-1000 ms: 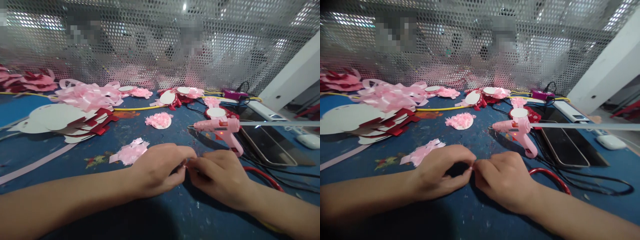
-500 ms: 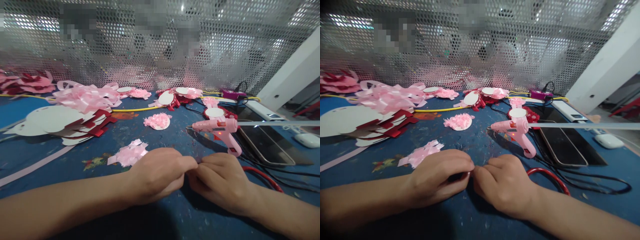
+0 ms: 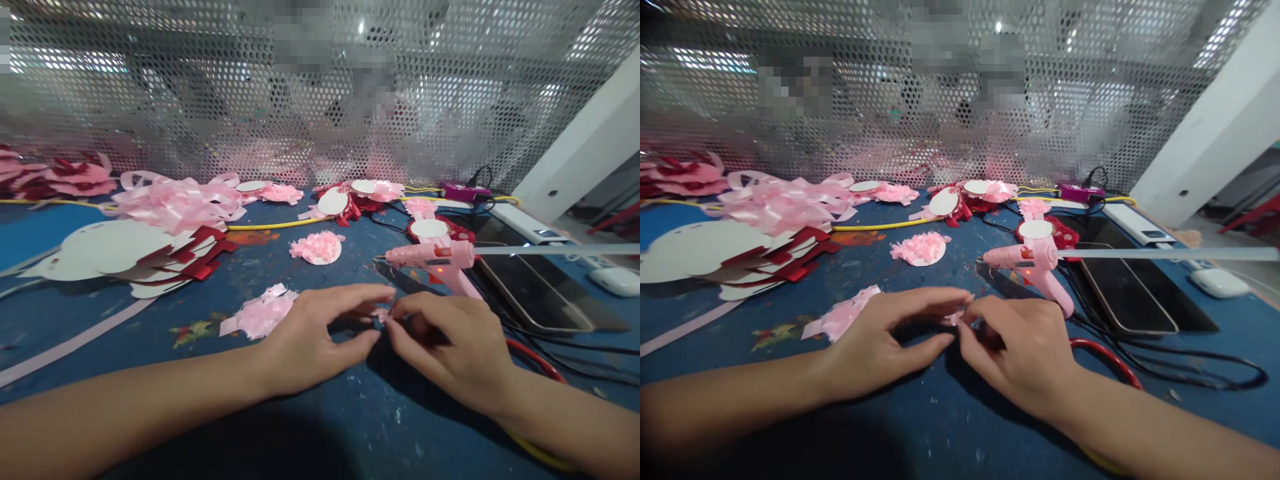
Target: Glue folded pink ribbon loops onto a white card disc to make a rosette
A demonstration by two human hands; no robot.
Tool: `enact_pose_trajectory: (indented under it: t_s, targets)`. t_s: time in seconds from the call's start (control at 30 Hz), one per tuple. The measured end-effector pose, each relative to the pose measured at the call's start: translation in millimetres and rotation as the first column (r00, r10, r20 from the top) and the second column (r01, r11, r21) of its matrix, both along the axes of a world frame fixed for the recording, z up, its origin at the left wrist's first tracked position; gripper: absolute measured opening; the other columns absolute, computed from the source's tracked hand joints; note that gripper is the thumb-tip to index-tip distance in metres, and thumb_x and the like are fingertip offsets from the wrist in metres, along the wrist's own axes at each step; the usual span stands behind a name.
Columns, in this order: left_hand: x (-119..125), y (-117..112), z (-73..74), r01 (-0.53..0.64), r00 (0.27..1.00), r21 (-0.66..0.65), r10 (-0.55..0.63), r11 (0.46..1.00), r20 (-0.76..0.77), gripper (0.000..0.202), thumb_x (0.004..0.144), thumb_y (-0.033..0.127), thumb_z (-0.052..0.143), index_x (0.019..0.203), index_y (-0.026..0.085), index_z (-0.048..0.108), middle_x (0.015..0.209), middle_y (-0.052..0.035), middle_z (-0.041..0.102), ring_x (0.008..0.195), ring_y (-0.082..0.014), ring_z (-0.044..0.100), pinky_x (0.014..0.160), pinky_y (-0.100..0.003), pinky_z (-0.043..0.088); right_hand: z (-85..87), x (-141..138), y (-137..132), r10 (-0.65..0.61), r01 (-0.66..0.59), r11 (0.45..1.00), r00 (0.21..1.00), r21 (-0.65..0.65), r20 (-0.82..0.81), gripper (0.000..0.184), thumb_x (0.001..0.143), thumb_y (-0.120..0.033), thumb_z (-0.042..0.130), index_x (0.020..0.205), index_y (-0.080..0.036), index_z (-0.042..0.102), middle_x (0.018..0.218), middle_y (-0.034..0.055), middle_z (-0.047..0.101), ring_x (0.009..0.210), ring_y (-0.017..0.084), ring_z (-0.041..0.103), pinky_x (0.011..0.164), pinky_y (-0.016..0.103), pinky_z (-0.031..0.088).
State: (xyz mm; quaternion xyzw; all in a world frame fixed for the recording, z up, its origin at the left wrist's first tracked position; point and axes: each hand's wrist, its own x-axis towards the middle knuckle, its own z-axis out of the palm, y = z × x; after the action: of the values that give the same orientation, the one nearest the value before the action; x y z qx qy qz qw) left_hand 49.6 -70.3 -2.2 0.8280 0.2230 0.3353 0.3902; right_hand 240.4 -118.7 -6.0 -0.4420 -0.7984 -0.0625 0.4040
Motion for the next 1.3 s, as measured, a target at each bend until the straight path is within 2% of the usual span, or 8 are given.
enact_pose_trajectory:
  t_s: [0.17,0.47,0.6,0.77,0.83,0.93,1.07,1.3]
  targets:
    - [-1.2,1.7,5.0,0.026,1.0,0.118,-0.026,0.993,0.002,0.025,0.079,0.014,0.069,0.104,0.011,0.071,0.093,-0.0065,0.075,0.083,-0.0113,0.07,0.079,-0.013,0.052,-0.4,-0.6,0.5,-0.024,0.023,0.999,0.999,-0.049,-0.023,0.022,0.081,-0.025,0.061,0.063,-0.018,0.049,0.047,-0.0087,0.051,0.039,0.003,0.045,0.043,0.019,0.03]
    - [-4.8,5.0,6.3,0.011,1.0,0.001,-0.011,1.0,-0.004,0.013,0.078,0.017,0.07,0.089,0.013,0.076,0.082,-0.0056,0.076,0.075,-0.0119,0.071,0.071,-0.015,0.052,-2.0,0.8,0.2,-0.025,0.024,1.0,0.999,0.009,0.043,0.029,0.082,-0.026,0.062,0.061,-0.02,0.042,0.046,-0.0092,0.046,0.04,0.004,0.041,0.043,0.019,0.029]
    - [-4.5,5.1,8.5,-0.091,0.996,-0.133,0.089,0.987,-0.023,0.008,0.076,0.02,0.072,0.081,0.015,0.076,0.077,-0.0034,0.076,0.068,-0.0101,0.068,0.062,-0.013,0.05,-3.9,0.8,0.1,-0.002,0.002,1.0,0.999,-0.016,0.047,0.026,0.083,-0.025,0.061,0.064,-0.02,0.045,0.047,-0.0088,0.049,0.04,0.005,0.042,0.044,0.02,0.03]
    - [-3.9,11.7,10.6,-0.156,0.976,-0.404,0.205,0.901,0.079,0.004,0.074,0.02,0.073,0.075,0.017,0.073,0.064,0.0009,0.072,0.059,-0.0083,0.066,0.057,-0.014,0.052,-6.1,0.0,0.6,0.012,-0.01,1.0,0.997,-0.016,0.075,0.026,0.085,-0.024,0.057,0.063,-0.02,0.044,0.047,-0.0088,0.046,0.04,0.005,0.04,0.044,0.023,0.028]
    - [-7.1,21.0,12.9,-0.172,0.957,-0.414,0.251,0.894,0.146,0.002,0.072,0.018,0.073,0.072,0.016,0.072,0.059,0.0018,0.07,0.053,-0.0076,0.064,0.055,-0.014,0.052,-6.6,0.1,0.5,0.028,-0.026,0.999,0.996,-0.021,0.088,0.027,0.085,-0.023,0.057,0.063,-0.02,0.043,0.047,-0.0092,0.045,0.04,0.005,0.038,0.044,0.023,0.027]
    - [-16.1,41.5,15.8,-0.27,0.908,-0.343,0.357,0.9,0.22,0.003,0.07,0.018,0.074,0.07,0.015,0.071,0.056,0.0012,0.068,0.049,-0.007,0.061,0.049,-0.014,0.05,-7.7,0.6,0.2,0.045,-0.041,0.999,0.993,-0.033,0.107,0.027,0.086,-0.024,0.056,0.063,-0.02,0.042,0.047,-0.0095,0.043,0.04,0.005,0.037,0.043,0.022,0.026]
    - [-28.5,67.4,12.6,-0.385,0.86,-0.276,0.451,0.881,0.238,0.008,0.069,0.021,0.075,0.067,0.015,0.071,0.056,0.0005,0.067,0.046,-0.0062,0.057,0.046,-0.014,0.049,-9.1,0.6,0.4,0.056,-0.05,0.998,0.989,-0.043,0.135,0.027,0.087,-0.024,0.055,0.063,-0.02,0.041,0.046,-0.0089,0.044,0.04,0.006,0.038,0.043,0.024,0.025]
    - [-30.0,76.8,2.0,-0.375,0.863,-0.419,0.477,0.827,0.169,0.023,0.064,0.031,0.079,0.077,0.015,0.069,0.063,-0.0009,0.069,0.054,-0.0108,0.063,0.054,-0.021,0.055,-9.3,-1.0,1.9,0.081,-0.069,0.994,0.985,-0.082,0.155,0.025,0.087,-0.022,0.053,0.065,-0.021,0.041,0.046,-0.0094,0.043,0.039,0.006,0.038,0.044,0.023,0.025]
